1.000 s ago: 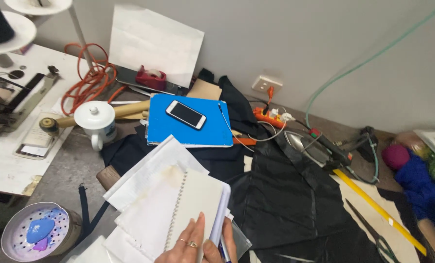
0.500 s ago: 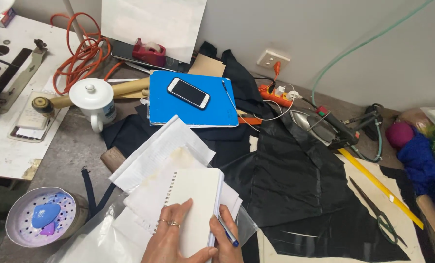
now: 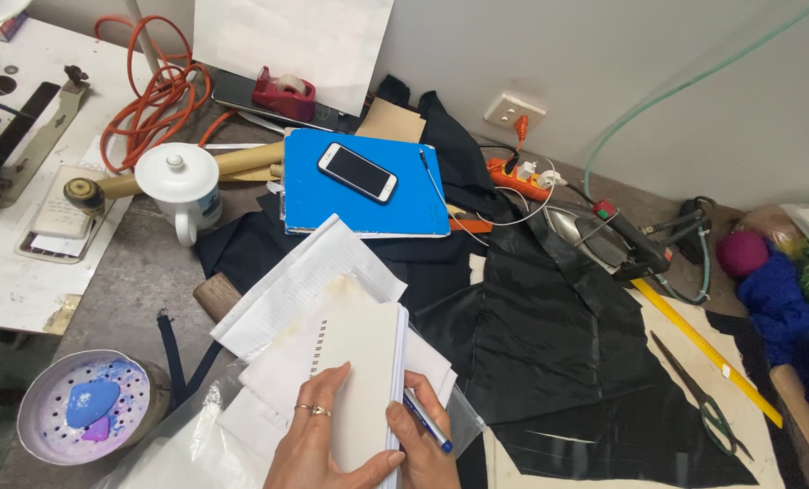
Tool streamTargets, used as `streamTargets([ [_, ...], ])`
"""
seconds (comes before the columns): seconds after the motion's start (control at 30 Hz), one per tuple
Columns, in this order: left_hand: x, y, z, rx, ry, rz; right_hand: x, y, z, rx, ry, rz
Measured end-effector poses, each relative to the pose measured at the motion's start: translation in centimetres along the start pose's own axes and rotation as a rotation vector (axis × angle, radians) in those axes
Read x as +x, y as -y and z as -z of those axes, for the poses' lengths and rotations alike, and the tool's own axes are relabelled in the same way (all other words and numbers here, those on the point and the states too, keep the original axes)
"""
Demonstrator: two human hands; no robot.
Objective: Writing notes in a notebook and cutting black fabric into strips using scissors and a ruler
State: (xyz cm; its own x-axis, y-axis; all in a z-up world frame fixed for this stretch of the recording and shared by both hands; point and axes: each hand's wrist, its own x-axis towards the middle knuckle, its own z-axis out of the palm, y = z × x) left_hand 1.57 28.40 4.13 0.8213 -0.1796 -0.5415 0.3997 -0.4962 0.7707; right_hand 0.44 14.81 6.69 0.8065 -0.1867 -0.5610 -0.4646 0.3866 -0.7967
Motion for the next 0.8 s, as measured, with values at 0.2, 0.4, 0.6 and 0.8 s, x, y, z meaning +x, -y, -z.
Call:
streamTargets([
  [0.2,0.4,0.9,0.1,-0.035,-0.038,-0.061,1.6,-1.6,1.2,0.073,0.102,0.099],
  [0.4,0.3,0.2,0.9,-0.058,0.024,0.027,0.4,0.5,-0.9,0.088,-0.023,-0.052],
  [0.6,1.2,3.0,2.1,-0.469,0.133,-0.041,1.8,0.3,0.8,-0.422,-0.109,0.206],
  [0.8,1.4,3.5,7.0,-0.576,0.201,-0.082,2.3,0.0,1.1,-0.142,-0.14,0.082],
])
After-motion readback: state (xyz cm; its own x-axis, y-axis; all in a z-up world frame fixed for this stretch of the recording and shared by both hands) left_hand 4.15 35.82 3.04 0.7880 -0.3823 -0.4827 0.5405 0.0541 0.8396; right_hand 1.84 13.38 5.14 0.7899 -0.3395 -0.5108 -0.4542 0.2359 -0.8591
